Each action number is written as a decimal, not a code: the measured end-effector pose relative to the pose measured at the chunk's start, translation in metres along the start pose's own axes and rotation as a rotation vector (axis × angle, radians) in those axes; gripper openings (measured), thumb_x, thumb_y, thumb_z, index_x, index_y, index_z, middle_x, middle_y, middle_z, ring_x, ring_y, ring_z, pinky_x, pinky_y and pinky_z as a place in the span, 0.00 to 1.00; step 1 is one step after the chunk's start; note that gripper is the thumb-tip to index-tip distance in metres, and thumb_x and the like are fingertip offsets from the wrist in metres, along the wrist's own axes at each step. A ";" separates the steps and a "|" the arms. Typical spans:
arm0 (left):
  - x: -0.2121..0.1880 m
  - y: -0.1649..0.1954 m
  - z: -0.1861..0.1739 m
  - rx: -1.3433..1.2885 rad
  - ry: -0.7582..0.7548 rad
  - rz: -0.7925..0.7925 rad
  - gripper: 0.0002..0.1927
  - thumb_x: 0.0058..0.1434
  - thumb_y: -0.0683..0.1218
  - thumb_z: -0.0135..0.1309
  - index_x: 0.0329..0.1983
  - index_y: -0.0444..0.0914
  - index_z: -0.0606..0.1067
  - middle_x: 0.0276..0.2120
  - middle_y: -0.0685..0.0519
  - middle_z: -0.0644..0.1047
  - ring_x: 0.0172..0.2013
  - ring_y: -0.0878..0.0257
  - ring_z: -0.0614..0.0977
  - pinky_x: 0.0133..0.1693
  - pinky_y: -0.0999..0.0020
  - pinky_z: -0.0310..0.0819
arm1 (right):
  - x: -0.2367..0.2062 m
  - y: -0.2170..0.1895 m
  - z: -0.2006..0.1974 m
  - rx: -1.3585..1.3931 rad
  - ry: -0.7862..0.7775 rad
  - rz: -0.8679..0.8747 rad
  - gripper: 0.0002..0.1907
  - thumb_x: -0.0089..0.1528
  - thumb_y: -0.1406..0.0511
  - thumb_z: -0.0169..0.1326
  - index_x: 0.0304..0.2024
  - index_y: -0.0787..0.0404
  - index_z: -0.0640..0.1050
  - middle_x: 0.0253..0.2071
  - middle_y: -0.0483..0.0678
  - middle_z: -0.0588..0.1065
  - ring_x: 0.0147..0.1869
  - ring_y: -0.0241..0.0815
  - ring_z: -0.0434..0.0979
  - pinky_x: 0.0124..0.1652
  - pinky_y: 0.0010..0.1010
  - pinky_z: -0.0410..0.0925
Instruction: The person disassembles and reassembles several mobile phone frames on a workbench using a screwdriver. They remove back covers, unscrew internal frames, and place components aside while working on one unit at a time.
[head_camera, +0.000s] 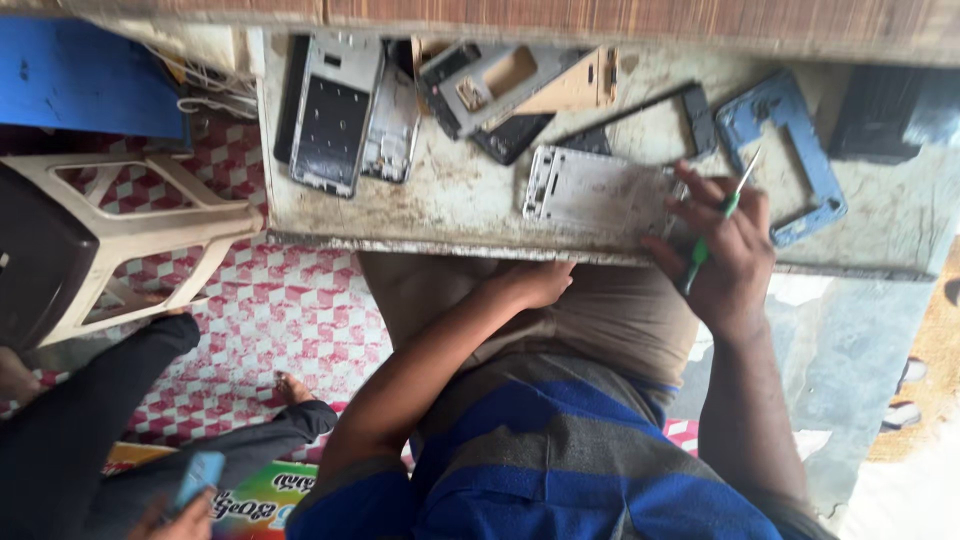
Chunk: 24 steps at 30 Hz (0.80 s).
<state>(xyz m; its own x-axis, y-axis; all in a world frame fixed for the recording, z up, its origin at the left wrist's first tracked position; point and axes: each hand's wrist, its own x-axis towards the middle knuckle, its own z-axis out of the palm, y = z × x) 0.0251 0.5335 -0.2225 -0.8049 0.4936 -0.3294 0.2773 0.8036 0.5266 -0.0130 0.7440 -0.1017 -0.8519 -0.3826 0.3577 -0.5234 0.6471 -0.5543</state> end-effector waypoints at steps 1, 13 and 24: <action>-0.022 0.002 -0.006 -0.063 0.048 0.022 0.13 0.64 0.48 0.58 0.49 0.40 0.76 0.40 0.47 0.82 0.42 0.50 0.84 0.44 0.54 0.77 | 0.000 0.001 0.000 -0.017 -0.011 0.009 0.28 0.56 0.63 0.74 0.55 0.61 0.76 0.66 0.53 0.76 0.66 0.57 0.75 0.65 0.46 0.68; -0.161 0.006 -0.104 -0.588 0.748 0.049 0.07 0.76 0.44 0.51 0.47 0.35 0.77 0.36 0.51 0.82 0.38 0.62 0.85 0.42 0.66 0.80 | -0.010 0.014 0.010 -0.070 -0.068 -0.038 0.31 0.65 0.53 0.73 0.59 0.61 0.74 0.69 0.51 0.74 0.69 0.57 0.71 0.65 0.44 0.69; -0.115 -0.046 -0.147 -0.175 0.996 0.245 0.07 0.79 0.40 0.52 0.43 0.33 0.76 0.33 0.49 0.78 0.29 0.59 0.80 0.34 0.65 0.71 | -0.010 0.005 0.004 -0.025 -0.024 -0.125 0.29 0.63 0.57 0.72 0.57 0.64 0.74 0.66 0.55 0.74 0.68 0.60 0.72 0.64 0.47 0.67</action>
<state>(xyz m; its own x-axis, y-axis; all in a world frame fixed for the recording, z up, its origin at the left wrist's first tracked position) 0.0278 0.3908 -0.0932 -0.8275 0.0750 0.5565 0.4758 0.6199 0.6240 -0.0072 0.7486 -0.1115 -0.7806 -0.4765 0.4045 -0.6249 0.6095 -0.4878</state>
